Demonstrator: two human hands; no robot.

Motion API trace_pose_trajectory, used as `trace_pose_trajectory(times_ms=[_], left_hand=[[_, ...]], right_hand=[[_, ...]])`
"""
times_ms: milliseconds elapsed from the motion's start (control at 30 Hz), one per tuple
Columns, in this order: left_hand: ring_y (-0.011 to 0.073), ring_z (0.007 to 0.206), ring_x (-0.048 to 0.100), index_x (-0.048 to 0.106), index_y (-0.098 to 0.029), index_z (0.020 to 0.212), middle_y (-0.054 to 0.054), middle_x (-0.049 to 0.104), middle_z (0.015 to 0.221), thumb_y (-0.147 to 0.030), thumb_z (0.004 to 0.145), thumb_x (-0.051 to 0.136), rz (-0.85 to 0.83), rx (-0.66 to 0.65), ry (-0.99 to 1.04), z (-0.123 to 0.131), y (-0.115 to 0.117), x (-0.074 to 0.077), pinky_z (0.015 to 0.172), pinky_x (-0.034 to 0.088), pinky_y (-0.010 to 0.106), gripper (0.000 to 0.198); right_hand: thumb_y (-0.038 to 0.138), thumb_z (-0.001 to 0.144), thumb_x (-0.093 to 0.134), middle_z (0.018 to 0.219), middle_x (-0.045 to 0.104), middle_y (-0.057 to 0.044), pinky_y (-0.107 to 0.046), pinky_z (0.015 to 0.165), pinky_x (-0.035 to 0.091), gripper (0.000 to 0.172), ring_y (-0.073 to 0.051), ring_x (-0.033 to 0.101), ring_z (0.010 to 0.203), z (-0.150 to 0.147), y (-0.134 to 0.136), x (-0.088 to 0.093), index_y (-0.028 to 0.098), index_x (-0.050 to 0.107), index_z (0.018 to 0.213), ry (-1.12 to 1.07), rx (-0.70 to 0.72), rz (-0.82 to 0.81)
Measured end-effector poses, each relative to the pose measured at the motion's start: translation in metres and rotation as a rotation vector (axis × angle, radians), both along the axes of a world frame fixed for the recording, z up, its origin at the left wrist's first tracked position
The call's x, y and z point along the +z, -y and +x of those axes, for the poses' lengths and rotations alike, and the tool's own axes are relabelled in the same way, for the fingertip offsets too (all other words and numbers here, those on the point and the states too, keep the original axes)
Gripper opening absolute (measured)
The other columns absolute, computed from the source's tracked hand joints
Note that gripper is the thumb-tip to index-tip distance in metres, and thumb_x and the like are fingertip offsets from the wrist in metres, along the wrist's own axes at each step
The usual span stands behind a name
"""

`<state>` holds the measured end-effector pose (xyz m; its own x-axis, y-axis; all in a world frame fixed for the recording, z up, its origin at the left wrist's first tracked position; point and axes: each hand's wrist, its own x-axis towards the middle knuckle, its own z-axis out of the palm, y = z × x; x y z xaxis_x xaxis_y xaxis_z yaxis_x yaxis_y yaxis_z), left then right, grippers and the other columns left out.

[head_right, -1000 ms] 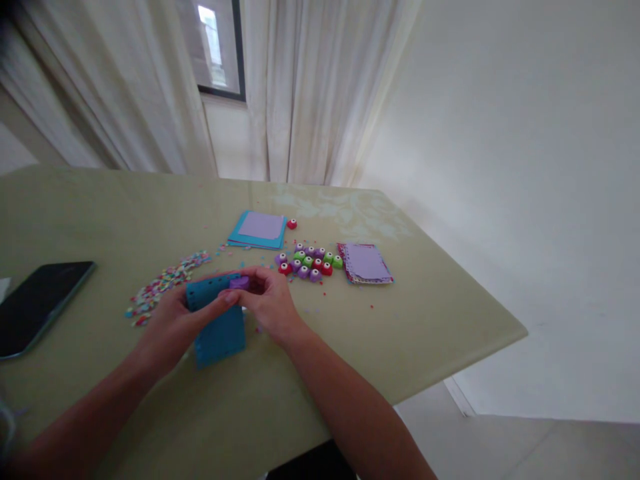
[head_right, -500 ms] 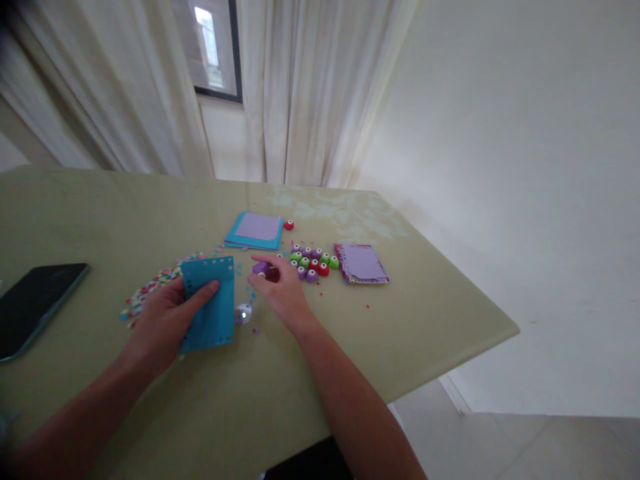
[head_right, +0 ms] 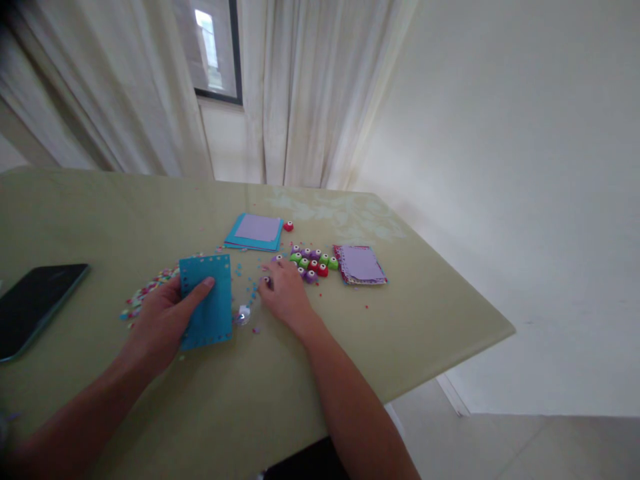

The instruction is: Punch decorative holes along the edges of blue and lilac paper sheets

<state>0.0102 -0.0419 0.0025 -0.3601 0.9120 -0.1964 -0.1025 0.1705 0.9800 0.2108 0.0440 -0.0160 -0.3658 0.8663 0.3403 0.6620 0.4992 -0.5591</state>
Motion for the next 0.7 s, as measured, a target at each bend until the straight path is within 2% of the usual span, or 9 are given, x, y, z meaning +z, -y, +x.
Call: trace_pose_trajectory(times_ms=[100, 200, 333, 700], left_hand=[[0.024, 0.071, 0.079, 0.076, -0.021, 0.119, 0.006, 0.083, 0.094, -0.047, 0.084, 0.083, 0.009, 0.009, -0.034, 0.0, 0.0, 0.001, 0.061, 0.067, 0.035, 0.044], [0.0221, 0.067, 0.076, 0.076, -0.021, 0.118, 0.005, 0.083, 0.093, -0.046, 0.085, 0.082, 0.021, 0.002, -0.042, 0.001, 0.001, 0.002, 0.059, 0.066, 0.034, 0.043], [0.021, 0.066, 0.075, 0.075, -0.02, 0.118, 0.005, 0.083, 0.096, -0.048, 0.086, 0.081, 0.023, -0.013, -0.058, 0.0, 0.001, 0.001, 0.057, 0.065, 0.032, 0.042], [0.0218, 0.069, 0.076, 0.075, -0.021, 0.118, 0.006, 0.083, 0.1, -0.051, 0.085, 0.082, 0.049, -0.036, -0.059, 0.001, 0.003, -0.001, 0.06, 0.067, 0.035, 0.046]], right_hand=[[0.014, 0.097, 0.058, 0.117, 0.076, -0.011, -0.043, 0.108, 0.047, 0.029, -0.028, 0.065, 0.116, 0.012, -0.01, 0.005, 0.02, 0.079, 0.116, -0.063, -0.087, 0.047], [0.02, 0.098, 0.064, 0.116, 0.074, -0.013, -0.046, 0.107, 0.047, 0.023, -0.031, 0.063, 0.115, 0.02, -0.017, 0.005, 0.02, 0.08, 0.115, 0.044, -0.15, 0.058], [0.019, 0.095, 0.073, 0.123, 0.071, -0.015, -0.047, 0.107, 0.045, 0.029, -0.032, 0.06, 0.118, 0.021, -0.018, 0.001, 0.02, 0.078, 0.124, 0.206, -0.148, 0.075], [0.022, 0.092, 0.079, 0.12, 0.074, -0.015, -0.049, 0.105, 0.043, 0.017, -0.035, 0.059, 0.116, 0.018, -0.015, 0.001, 0.018, 0.076, 0.108, 0.274, -0.21, 0.078]])
